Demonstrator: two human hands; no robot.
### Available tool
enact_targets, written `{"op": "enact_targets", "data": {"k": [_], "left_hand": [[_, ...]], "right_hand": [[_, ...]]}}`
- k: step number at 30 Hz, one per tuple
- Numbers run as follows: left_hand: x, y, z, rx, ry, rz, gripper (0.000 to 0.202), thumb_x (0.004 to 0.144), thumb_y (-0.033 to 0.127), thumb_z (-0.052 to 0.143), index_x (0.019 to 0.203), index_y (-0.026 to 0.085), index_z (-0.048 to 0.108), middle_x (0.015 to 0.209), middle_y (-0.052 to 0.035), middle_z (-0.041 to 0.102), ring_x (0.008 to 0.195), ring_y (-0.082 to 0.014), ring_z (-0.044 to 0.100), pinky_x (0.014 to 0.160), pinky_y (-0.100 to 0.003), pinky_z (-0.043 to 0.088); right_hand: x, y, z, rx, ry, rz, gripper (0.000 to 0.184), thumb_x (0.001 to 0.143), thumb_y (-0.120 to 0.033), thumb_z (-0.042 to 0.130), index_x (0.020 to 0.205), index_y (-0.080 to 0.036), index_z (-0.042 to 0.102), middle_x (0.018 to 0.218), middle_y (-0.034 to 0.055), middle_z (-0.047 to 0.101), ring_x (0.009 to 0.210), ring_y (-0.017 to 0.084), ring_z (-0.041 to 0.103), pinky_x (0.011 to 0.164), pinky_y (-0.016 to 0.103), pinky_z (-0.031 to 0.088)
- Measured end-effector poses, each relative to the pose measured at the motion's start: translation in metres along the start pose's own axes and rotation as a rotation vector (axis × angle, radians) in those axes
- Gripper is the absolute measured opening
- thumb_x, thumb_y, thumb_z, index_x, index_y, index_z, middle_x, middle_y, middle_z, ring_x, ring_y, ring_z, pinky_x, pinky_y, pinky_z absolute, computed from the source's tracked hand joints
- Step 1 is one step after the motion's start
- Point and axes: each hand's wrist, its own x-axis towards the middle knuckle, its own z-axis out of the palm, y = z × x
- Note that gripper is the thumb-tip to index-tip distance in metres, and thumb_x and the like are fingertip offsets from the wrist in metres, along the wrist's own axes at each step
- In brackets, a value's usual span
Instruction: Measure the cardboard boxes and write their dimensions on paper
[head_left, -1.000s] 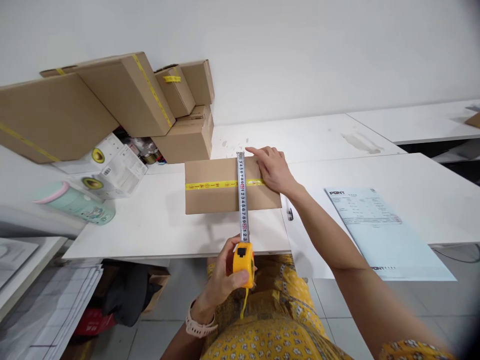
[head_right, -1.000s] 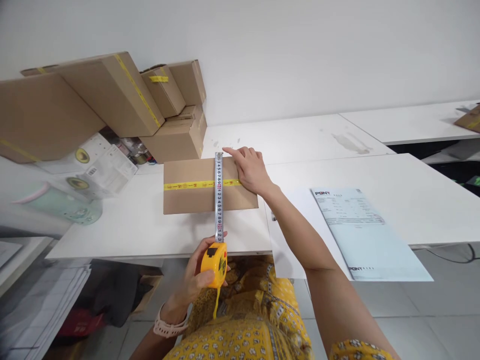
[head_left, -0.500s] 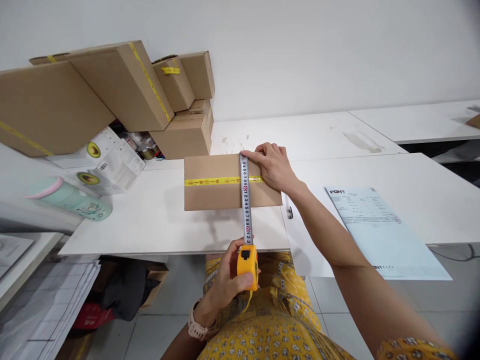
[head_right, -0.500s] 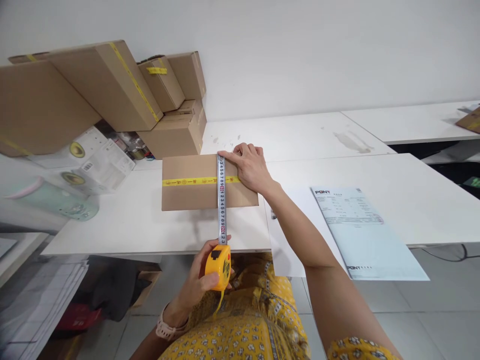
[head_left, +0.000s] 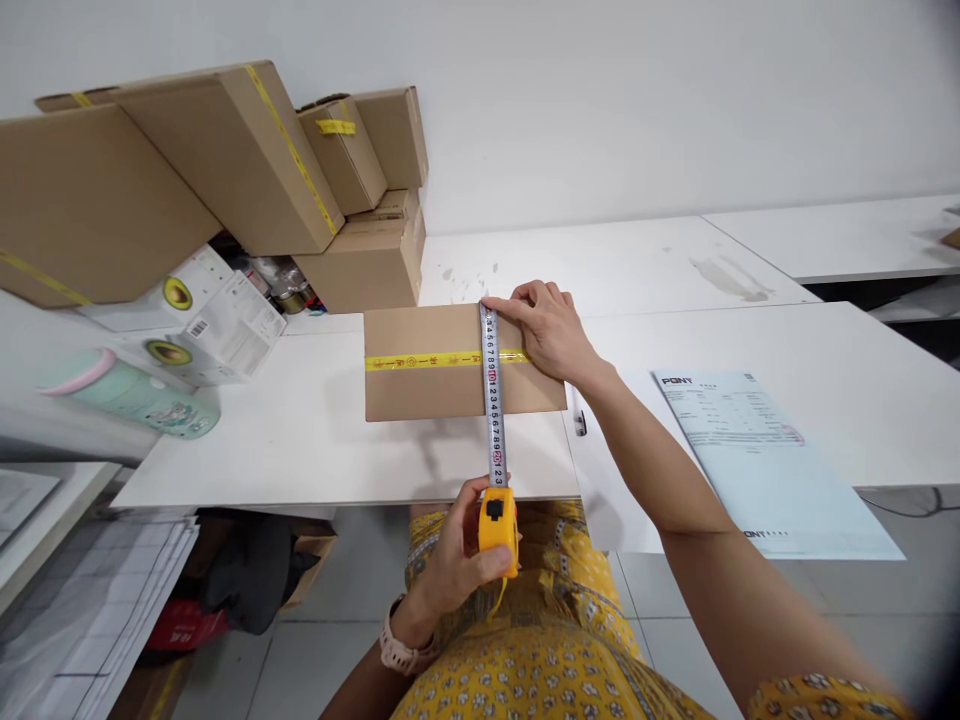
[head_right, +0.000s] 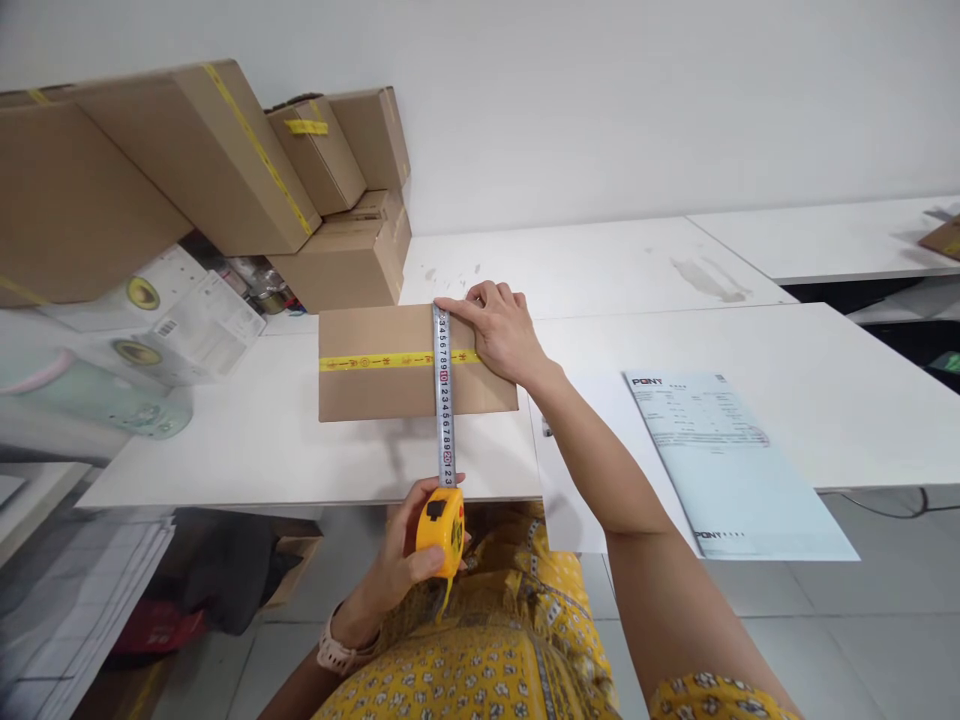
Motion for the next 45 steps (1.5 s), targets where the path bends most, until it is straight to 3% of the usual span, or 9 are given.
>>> {"op": "enact_targets", "data": {"k": [8, 13, 19, 24, 27, 31, 36, 40, 45], "left_hand": [[-0.001, 0.005, 0.003, -0.011, 0.005, 0.018, 0.066, 0.073, 0.044, 0.083, 0.129, 0.028, 0.052, 0.113, -0.0074, 0.058, 0.089, -0.0215, 0.064, 0.068, -0.032, 0.060], [-0.025, 0.015, 0.003, -0.059, 0.078, 0.166, 0.070, 0.068, 0.052, 0.085, 0.128, 0.034, 0.053, 0.132, -0.0087, 0.054, 0.093, -0.0230, 0.064, 0.070, -0.035, 0.061], [-0.048, 0.032, 0.002, 0.063, 0.256, 0.247, 0.075, 0.068, 0.060, 0.083, 0.131, 0.033, 0.052, 0.134, -0.0120, 0.055, 0.099, -0.0284, 0.065, 0.074, -0.037, 0.060], [-0.049, 0.024, -0.008, 0.181, 0.168, 0.145, 0.078, 0.067, 0.052, 0.084, 0.133, 0.028, 0.051, 0.134, -0.0142, 0.057, 0.099, -0.0290, 0.065, 0.077, -0.037, 0.058], [-0.048, 0.017, -0.018, 0.440, 0.047, 0.067, 0.080, 0.065, 0.037, 0.082, 0.137, 0.025, 0.051, 0.130, -0.0140, 0.061, 0.098, -0.0282, 0.064, 0.083, -0.038, 0.055], [-0.042, 0.012, -0.023, 0.833, -0.113, -0.027, 0.086, 0.058, 0.025, 0.080, 0.139, 0.029, 0.051, 0.125, -0.0091, 0.065, 0.103, -0.0309, 0.064, 0.089, -0.041, 0.053], [-0.027, 0.015, -0.013, 0.977, -0.280, -0.046, 0.087, 0.056, 0.025, 0.083, 0.138, 0.029, 0.053, 0.127, -0.0090, 0.066, 0.108, -0.0351, 0.064, 0.097, -0.049, 0.050], [-0.020, 0.011, -0.007, 0.926, -0.189, -0.068, 0.102, 0.068, 0.027, 0.081, 0.156, 0.034, 0.030, 0.141, -0.0110, 0.058, 0.122, -0.0366, 0.059, 0.103, -0.052, 0.046], [-0.013, 0.012, 0.006, 0.880, -0.038, 0.090, 0.115, 0.075, 0.028, 0.082, 0.161, 0.037, 0.006, 0.142, -0.0114, 0.055, 0.127, -0.0338, 0.057, 0.106, -0.053, 0.045]], "right_hand": [[-0.001, -0.003, 0.000, 0.000, 0.003, 0.046, 0.048, 0.102, -0.028, 0.033, 0.146, -0.040, 0.048, 0.117, 0.0093, 0.054, 0.104, 0.028, 0.045, 0.089, 0.043, 0.036], [-0.013, -0.018, -0.007, 0.032, 0.082, 0.120, 0.055, 0.100, -0.049, 0.042, 0.152, -0.031, 0.041, 0.117, 0.0108, 0.057, 0.106, 0.030, 0.047, 0.091, 0.045, 0.039], [-0.073, -0.056, 0.013, -0.026, 0.191, 0.074, 0.048, 0.095, -0.050, 0.056, 0.137, -0.028, 0.058, 0.122, 0.0125, 0.062, 0.111, 0.031, 0.050, 0.096, 0.048, 0.037], [-0.128, -0.080, 0.032, 0.053, 0.194, 0.043, 0.040, 0.097, -0.029, 0.054, 0.137, -0.031, 0.058, 0.129, 0.0091, 0.064, 0.119, 0.028, 0.053, 0.103, 0.047, 0.036], [-0.145, -0.075, 0.010, 0.348, 0.347, 0.334, 0.038, 0.101, -0.034, 0.045, 0.136, -0.031, 0.058, 0.125, 0.0094, 0.066, 0.115, 0.028, 0.058, 0.097, 0.048, 0.044], [-0.157, -0.056, -0.039, 0.896, 0.470, 0.678, 0.055, 0.102, -0.057, 0.024, 0.138, -0.030, 0.055, 0.102, 0.0085, 0.070, 0.068, 0.019, 0.062, 0.065, 0.039, 0.054], [-0.177, -0.043, -0.073, 1.075, 0.521, 0.790, 0.035, 0.093, -0.053, 0.058, 0.116, -0.028, 0.066, 0.077, 0.0029, 0.065, 0.046, 0.012, 0.045, 0.042, 0.029, 0.041], [-0.195, -0.045, -0.065, 1.056, 0.543, 0.768, 0.021, 0.093, -0.046, 0.062, 0.103, -0.029, 0.066, 0.074, 0.0015, 0.062, 0.050, 0.013, 0.049, 0.046, 0.031, 0.044], [-0.202, -0.078, -0.047, 0.987, 0.252, 0.493, 0.014, 0.095, -0.030, 0.061, 0.106, -0.031, 0.070, 0.086, 0.0027, 0.062, 0.075, 0.017, 0.059, 0.065, 0.034, 0.052]]}}
